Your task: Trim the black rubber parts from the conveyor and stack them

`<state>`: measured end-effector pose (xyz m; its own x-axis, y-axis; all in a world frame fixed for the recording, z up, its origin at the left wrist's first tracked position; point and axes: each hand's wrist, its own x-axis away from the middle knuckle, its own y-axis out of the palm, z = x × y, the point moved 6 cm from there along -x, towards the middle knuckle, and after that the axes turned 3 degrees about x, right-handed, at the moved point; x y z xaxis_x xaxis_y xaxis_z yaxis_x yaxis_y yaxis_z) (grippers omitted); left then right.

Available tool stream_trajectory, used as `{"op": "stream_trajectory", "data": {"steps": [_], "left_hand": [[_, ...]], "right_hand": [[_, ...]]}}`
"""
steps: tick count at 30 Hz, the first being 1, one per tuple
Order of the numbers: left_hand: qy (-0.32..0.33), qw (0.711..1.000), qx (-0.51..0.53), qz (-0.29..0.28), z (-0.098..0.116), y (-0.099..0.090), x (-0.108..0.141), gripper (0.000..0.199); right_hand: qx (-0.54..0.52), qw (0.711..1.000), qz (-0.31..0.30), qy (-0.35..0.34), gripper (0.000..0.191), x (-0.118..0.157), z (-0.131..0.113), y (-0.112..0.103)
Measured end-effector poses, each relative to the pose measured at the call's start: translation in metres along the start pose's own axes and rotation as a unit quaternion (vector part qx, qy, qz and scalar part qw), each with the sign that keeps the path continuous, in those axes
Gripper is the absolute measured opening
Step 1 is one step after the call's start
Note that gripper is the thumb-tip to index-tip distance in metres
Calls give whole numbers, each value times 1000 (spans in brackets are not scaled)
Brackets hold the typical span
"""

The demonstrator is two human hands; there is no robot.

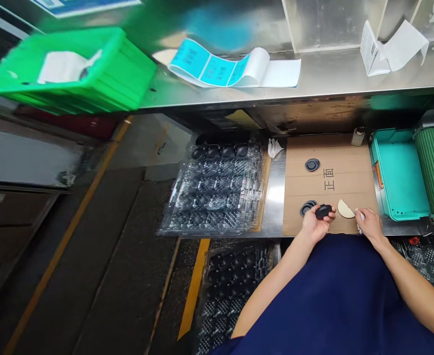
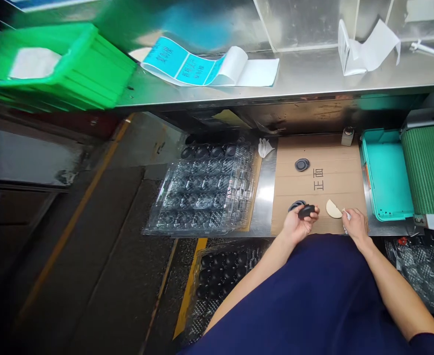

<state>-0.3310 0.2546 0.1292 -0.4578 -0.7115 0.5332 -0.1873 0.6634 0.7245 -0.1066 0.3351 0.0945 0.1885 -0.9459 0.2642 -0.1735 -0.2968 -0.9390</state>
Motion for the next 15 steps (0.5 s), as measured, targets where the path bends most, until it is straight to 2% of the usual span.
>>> {"op": "stream_trajectory", "data": {"steps": [4, 9, 12, 15], "left_hand": [[36, 997, 61, 21, 12, 27, 18, 44], [47, 998, 36, 19, 14, 41, 22, 52], [63, 998, -24, 9, 18, 35, 11, 54], [133, 975, -180, -4, 35, 8, -1, 49]], "right_hand": [[24, 999, -3, 42, 48, -11, 32, 18], [17, 999, 12, 41, 52, -14, 40, 28], [14, 999, 11, 46, 51, -13, 38, 28], [17, 998, 13, 51, 50, -13, 39, 27]]}}
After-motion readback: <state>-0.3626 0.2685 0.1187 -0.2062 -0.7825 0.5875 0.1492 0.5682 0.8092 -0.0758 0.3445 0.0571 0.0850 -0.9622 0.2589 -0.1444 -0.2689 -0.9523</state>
